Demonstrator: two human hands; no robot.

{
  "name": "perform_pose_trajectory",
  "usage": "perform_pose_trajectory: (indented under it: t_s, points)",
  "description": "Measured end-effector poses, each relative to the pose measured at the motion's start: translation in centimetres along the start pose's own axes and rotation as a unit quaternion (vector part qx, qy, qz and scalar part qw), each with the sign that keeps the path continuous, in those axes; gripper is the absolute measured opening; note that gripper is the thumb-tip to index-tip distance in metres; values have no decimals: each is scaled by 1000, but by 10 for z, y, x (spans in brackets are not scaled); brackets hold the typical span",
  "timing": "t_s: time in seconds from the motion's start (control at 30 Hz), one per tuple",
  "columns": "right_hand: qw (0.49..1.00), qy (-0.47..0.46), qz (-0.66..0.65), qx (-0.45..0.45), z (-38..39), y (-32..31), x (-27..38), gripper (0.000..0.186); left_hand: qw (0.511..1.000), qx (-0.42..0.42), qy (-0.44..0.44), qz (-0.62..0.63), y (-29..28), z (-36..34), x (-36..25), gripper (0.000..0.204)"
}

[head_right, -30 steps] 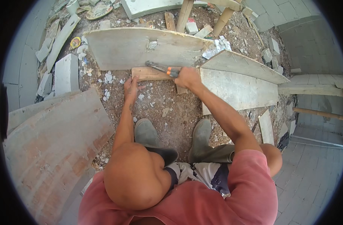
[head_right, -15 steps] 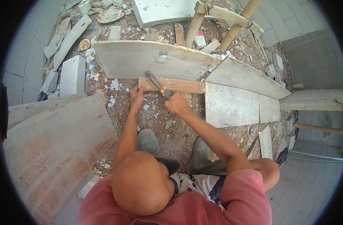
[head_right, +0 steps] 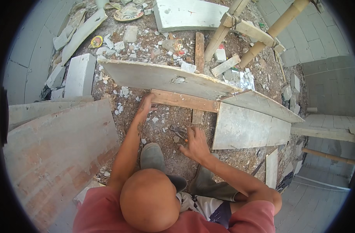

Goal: The person measures a wooden plank with a tape, uses a hand saw to cut through the wood, and uses pliers to manipulate small sections of the wood.

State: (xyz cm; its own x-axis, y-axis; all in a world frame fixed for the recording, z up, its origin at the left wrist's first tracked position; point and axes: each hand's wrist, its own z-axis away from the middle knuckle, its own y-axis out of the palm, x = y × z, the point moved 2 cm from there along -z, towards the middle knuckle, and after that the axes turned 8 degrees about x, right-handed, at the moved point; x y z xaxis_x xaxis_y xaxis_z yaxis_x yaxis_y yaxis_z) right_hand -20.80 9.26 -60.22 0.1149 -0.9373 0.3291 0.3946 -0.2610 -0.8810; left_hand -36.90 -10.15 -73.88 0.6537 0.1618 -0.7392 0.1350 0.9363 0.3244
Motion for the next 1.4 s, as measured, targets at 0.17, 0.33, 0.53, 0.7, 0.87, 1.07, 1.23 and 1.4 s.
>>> perform_pose_trajectory:
  t_s: [0.17,0.33,0.53,0.7,0.87,1.07,1.23,1.4]
  points:
    - [902,-286,-23,-322,-116,-146,160,63,980,-157,72,103,-62,-56,22,53]
    - [897,-184,173,-363,-207,-142,111,54,931,-356,-80,19,45,-34,-24,52]
    - [878,-200,151,-408,-230,-136,118,65,889,-417,75,-171,25,-7,-32,52]
    - [865,-169,166,-442,-265,-143,98,70,887,-403,96,-204,32,-15,-31,52]
    - [927,-144,132,-320,-252,-149,109,48,858,-400,131,-295,21,-16,-26,48]
    - [858,-224,77,-457,-264,-146,97,62,877,-405,105,-237,26,-11,-35,51]
    - [878,-168,93,-439,-305,-141,83,61,835,-428,104,-330,25,-26,-21,49]
    - [862,-202,92,-456,-273,-132,104,64,863,-420,112,-258,23,-10,-19,50]
